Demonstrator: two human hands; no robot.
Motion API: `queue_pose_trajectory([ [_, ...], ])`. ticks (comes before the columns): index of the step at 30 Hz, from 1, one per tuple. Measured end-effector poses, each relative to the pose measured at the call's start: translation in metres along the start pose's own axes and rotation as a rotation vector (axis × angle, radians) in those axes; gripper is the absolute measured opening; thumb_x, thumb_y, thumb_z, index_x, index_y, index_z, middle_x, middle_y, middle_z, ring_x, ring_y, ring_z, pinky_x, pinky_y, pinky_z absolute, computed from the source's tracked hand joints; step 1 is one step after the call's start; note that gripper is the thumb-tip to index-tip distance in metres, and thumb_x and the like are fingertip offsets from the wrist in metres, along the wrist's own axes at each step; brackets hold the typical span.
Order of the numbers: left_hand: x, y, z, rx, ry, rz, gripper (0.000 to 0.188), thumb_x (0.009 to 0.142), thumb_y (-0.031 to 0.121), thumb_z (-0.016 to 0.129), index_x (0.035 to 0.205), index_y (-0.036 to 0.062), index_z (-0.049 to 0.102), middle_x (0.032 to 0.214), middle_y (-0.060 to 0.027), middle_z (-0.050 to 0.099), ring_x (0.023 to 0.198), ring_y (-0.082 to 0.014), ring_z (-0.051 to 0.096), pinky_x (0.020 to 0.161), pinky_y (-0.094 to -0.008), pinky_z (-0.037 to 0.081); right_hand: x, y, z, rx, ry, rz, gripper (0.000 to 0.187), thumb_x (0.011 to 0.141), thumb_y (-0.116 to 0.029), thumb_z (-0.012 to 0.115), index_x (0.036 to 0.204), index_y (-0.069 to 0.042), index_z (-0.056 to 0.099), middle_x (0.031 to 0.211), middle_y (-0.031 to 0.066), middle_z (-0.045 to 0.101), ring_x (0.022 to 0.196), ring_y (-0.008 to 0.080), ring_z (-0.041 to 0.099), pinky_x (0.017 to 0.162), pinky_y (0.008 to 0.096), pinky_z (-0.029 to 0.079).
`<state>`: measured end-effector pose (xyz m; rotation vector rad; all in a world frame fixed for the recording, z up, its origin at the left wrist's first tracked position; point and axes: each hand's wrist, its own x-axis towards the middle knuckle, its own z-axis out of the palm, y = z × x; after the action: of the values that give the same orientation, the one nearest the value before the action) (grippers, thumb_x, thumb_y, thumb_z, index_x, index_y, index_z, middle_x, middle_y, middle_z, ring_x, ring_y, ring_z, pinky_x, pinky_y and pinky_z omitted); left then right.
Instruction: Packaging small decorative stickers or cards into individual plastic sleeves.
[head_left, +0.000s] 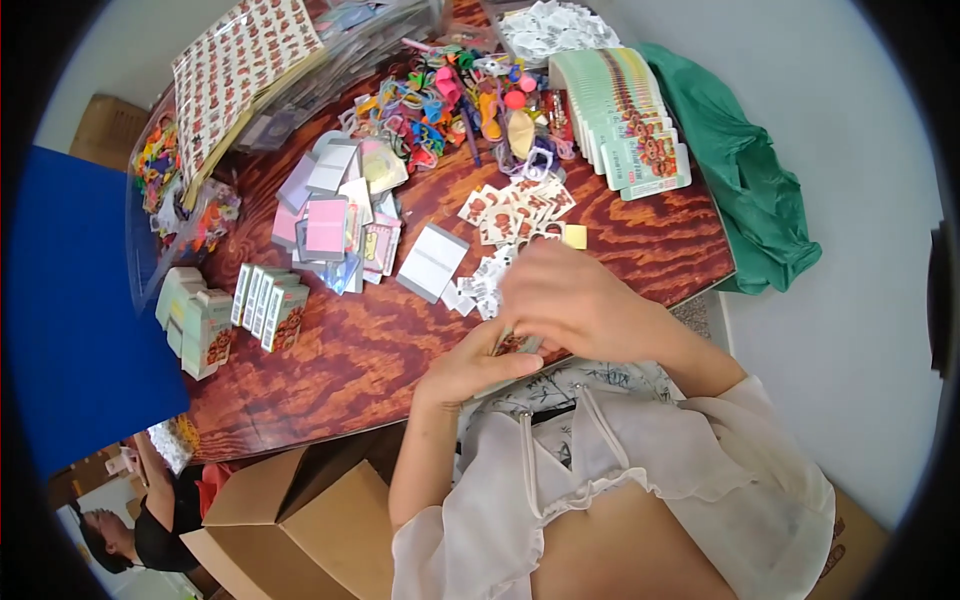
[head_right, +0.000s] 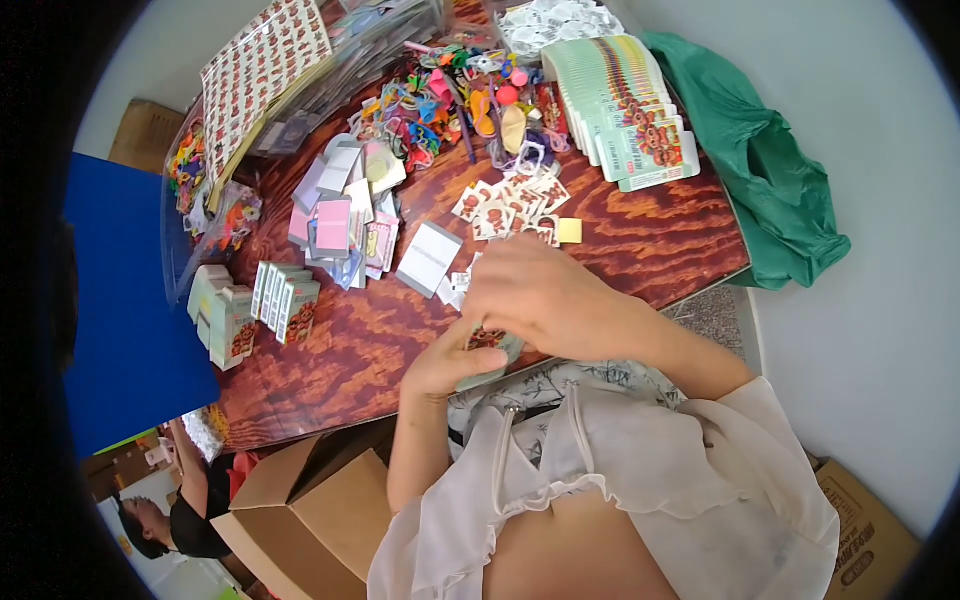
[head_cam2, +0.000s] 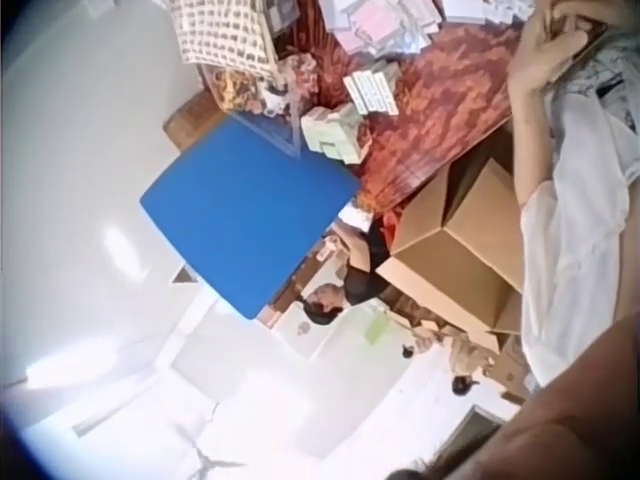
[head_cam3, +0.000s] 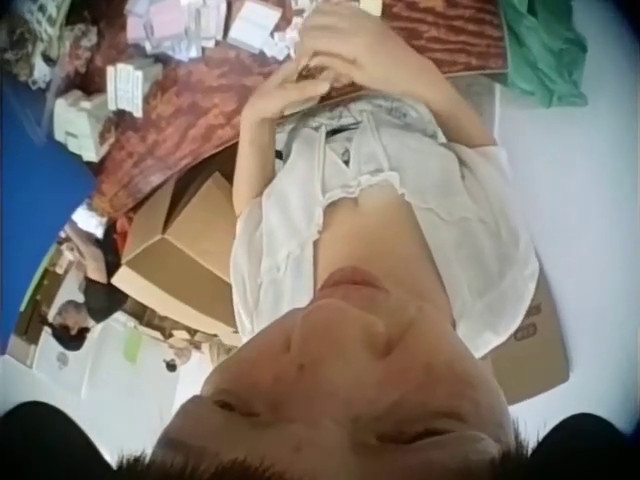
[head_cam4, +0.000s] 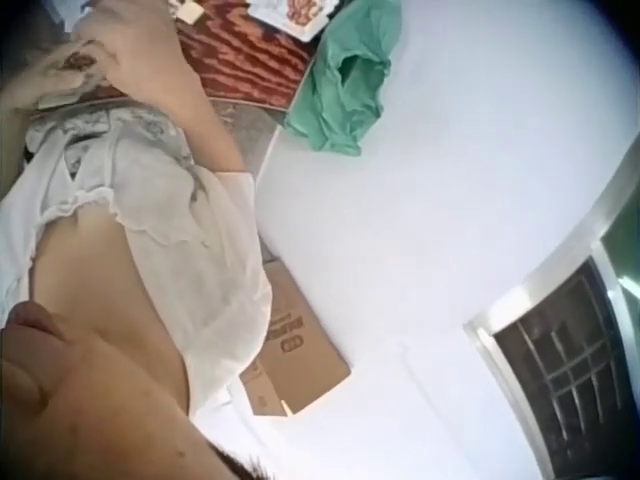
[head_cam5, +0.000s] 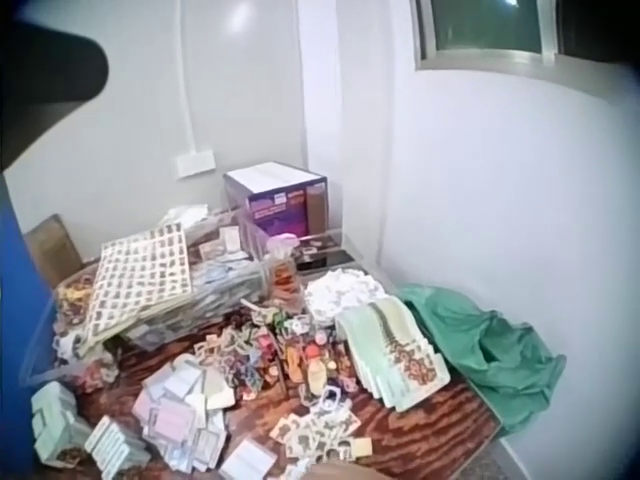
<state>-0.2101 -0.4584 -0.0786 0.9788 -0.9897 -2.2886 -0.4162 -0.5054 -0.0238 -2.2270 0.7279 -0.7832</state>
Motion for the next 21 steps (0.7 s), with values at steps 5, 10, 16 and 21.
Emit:
queue_pose_trajectory([
  [5,-0.004,-0.024,-0.006,-0.256,0.049,0.247,0.069,0.076,0.021,0.083,0.134,-0.0014,0.054,0.124,-0.0084,0.062,0.111,-0.0176,0.059,0.097,-0.0346,0.047,-0.005,0.027,0.021,0.187,0.235,0.167,0.033,0.075,-0.014,0.081,0.103,-0.007,0.066,0.142,0.0140,0.049,0.132,0.0338,0.045,0.104,0.0464,0.038],
  [10,-0.006,-0.038,-0.018,-0.041,0.281,0.274,0.042,0.079,0.008,0.080,0.118,0.0003,0.065,0.112,-0.0040,0.069,0.099,-0.0118,0.063,0.088,-0.0299,0.052,-0.005,0.032,0.039,0.222,0.071,0.163,0.029,0.078,-0.021,0.081,0.081,-0.003,0.058,0.136,0.0160,0.052,0.129,0.0354,0.043,0.105,0.0456,0.035],
  [16,-0.004,-0.051,-0.016,-0.215,0.339,0.301,0.038,0.087,0.008,0.074,0.123,0.0000,0.064,0.111,-0.0044,0.069,0.100,-0.0105,0.063,0.088,-0.0271,0.050,-0.002,0.025,0.036,0.451,0.038,0.400,0.028,0.082,-0.023,0.080,0.076,-0.001,0.062,0.124,0.0177,0.058,0.125,0.0386,0.050,0.100,0.0432,0.041],
  [21,-0.003,-0.034,-0.015,-0.070,0.416,0.360,0.033,0.097,0.005,0.061,0.128,-0.0038,0.058,0.117,-0.0080,0.066,0.103,-0.0113,0.062,0.092,-0.0267,0.049,-0.011,0.038,0.039,0.301,0.201,0.320,0.020,0.083,-0.011,0.076,0.078,-0.001,0.060,0.113,0.0109,0.058,0.106,0.0245,0.058,0.089,0.0343,0.044],
])
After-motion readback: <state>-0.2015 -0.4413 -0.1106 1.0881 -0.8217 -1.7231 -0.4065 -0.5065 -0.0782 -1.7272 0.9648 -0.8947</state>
